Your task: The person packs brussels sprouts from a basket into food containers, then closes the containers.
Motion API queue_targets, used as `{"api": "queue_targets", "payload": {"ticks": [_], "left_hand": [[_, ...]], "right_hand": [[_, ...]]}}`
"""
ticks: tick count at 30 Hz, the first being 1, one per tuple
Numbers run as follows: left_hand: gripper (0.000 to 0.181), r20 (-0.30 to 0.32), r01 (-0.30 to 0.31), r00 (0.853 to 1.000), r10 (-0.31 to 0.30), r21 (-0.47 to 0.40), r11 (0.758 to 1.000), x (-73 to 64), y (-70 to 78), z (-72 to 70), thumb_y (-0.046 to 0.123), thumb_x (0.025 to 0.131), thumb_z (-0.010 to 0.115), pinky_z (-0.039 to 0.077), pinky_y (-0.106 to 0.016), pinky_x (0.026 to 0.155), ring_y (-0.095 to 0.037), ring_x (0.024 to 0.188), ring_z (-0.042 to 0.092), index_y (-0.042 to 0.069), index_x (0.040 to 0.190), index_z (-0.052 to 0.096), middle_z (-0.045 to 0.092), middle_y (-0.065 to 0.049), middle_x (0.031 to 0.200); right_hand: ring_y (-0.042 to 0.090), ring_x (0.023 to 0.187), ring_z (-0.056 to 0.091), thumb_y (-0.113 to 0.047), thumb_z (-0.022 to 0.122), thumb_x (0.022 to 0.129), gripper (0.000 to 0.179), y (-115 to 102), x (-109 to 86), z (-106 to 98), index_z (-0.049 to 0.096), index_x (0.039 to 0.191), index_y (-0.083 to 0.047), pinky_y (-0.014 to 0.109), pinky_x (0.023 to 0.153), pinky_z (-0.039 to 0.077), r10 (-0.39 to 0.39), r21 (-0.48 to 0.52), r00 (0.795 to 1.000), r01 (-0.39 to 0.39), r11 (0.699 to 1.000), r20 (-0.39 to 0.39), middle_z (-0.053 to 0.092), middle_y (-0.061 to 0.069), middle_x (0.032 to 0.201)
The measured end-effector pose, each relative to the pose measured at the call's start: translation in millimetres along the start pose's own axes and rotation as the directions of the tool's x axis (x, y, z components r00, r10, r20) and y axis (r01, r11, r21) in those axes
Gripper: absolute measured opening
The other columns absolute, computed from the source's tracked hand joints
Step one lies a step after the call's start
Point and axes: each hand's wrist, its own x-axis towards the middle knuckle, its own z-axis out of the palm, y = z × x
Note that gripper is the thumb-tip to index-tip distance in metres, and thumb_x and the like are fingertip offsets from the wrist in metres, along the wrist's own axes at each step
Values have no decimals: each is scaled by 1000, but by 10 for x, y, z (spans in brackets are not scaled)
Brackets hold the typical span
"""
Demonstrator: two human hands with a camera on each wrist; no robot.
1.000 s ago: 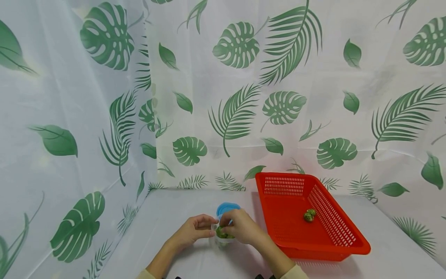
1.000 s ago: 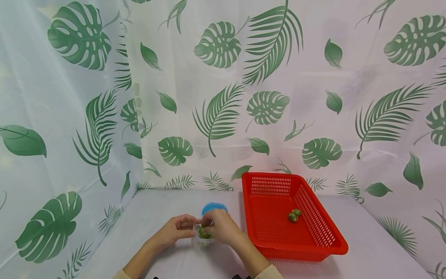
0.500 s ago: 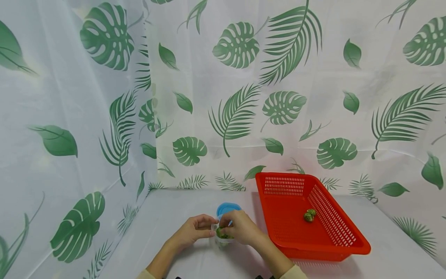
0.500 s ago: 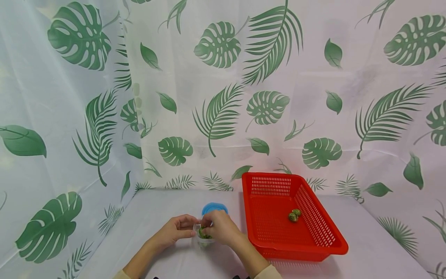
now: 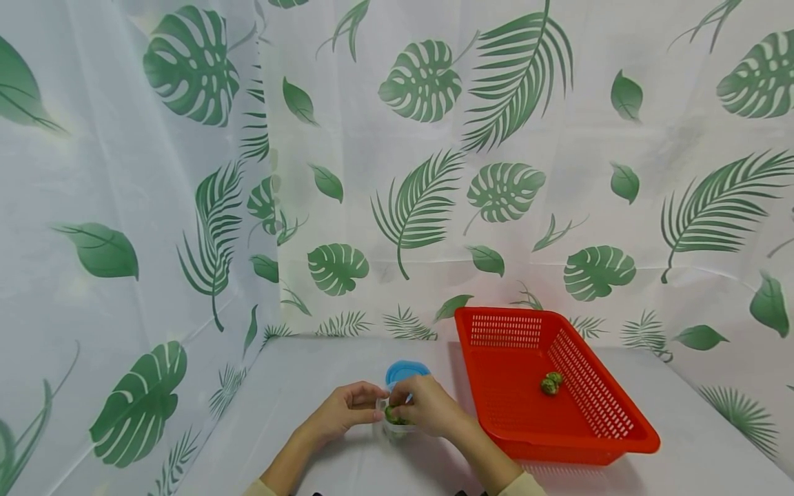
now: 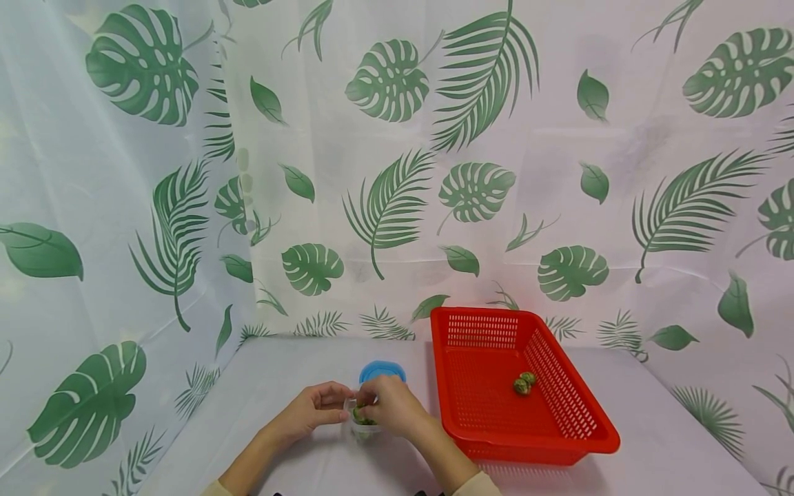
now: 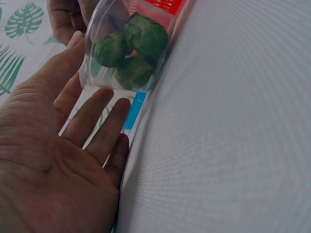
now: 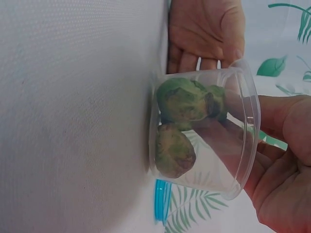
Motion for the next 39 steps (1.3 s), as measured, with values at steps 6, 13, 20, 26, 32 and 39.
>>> {"api": "queue_targets", "payload": {"ticks": [6,13,20,26,32,39], "left_hand": [[43,4,-5,1000,5,2,1000,2,2,3,21,94,80,56,-33,104,-28,133,61,8,132,66,69,-8,137],[43,2,-11,1000,11,14,1000,1,-2,-3,22,94,79,55,-34,104,-28,133,61,8,132,65,69,-8,138],[43,2,-7,1000,7,6,1000,2,8,5,21,94,79,56,-33,104,-27,132,61,8,132,66,70,-9,136],[43,8,3,1000,-3,-14,1000,-11,27,17,20,94,79,57,-34,102,-27,131,63,7,133,65,69,-10,136],[43,8,-5,1000,5,-8,1000,-4,44,11,20,94,79,57,-33,102,-26,130,63,7,132,65,70,-10,136],[43,1,-4,1000,4,-2,1000,-4,24,7,21,94,79,56,-34,103,-29,133,61,7,132,65,68,-13,138]], "right_hand": [[11,77,66,-12,80,91,6,0,-4,2,79,86,-9,19,70,56,-12,0,1000,12,1000,11,73,-6,79],[7,74,66,-6,80,89,8,10,6,10,80,85,-13,18,70,56,-13,-4,1000,13,1000,11,73,-9,78],[7,73,64,-6,80,89,7,0,7,15,80,86,-12,18,67,55,-6,-6,1000,6,1000,16,73,-8,78],[3,72,60,-5,80,90,6,-16,-3,18,82,95,-6,19,65,54,-11,-11,1000,11,1000,15,75,-6,82],[1,71,60,-5,79,90,8,-39,-10,-5,82,98,-5,19,64,55,-8,-25,1000,8,1000,-2,76,-5,82],[4,76,61,-5,80,90,15,-113,-42,-65,81,105,-3,18,67,55,12,-43,1000,-13,999,-19,75,-4,85]]}}
